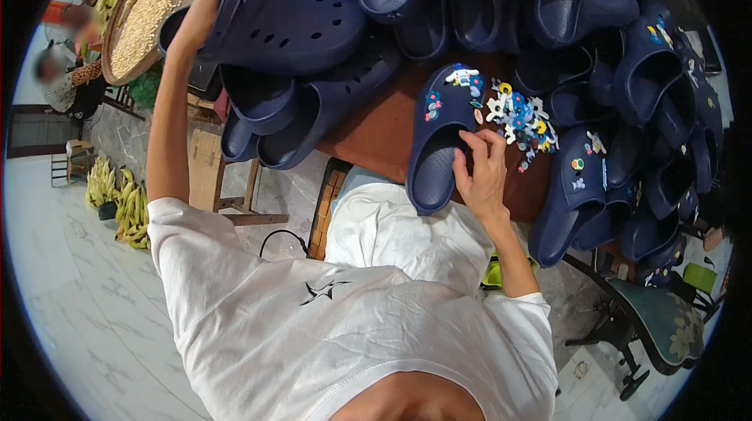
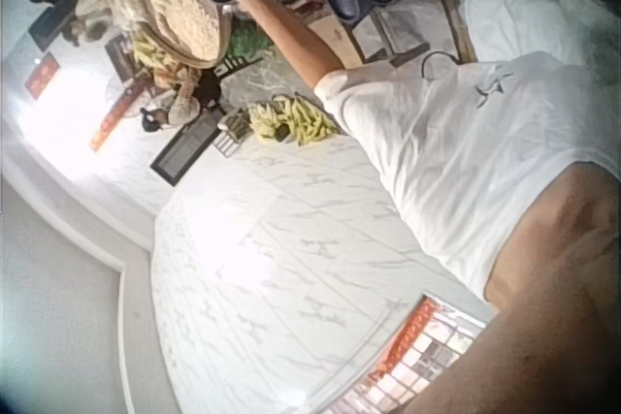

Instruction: Decorating clogs by inserting small plastic charms into the holes.

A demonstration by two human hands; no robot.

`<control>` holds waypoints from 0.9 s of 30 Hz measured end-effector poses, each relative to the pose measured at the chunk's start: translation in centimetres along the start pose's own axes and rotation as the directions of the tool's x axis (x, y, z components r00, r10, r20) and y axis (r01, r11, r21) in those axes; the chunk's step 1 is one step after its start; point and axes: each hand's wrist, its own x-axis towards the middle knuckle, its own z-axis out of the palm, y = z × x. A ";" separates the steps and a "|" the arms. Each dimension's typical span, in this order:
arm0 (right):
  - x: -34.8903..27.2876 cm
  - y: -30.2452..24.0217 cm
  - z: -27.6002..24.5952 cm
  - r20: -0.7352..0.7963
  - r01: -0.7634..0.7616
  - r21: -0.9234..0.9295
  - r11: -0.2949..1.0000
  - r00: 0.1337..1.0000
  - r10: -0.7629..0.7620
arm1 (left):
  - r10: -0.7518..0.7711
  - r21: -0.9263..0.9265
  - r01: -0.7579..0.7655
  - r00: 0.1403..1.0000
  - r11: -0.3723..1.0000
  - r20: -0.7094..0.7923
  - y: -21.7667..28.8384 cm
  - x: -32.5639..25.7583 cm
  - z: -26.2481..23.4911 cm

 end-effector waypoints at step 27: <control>8.7 6.4 0.9 0.032 -0.045 0.052 0.998 0.999 0.043 | -0.147 -0.293 0.055 0.941 0.954 -0.304 17.8 1.0 28.0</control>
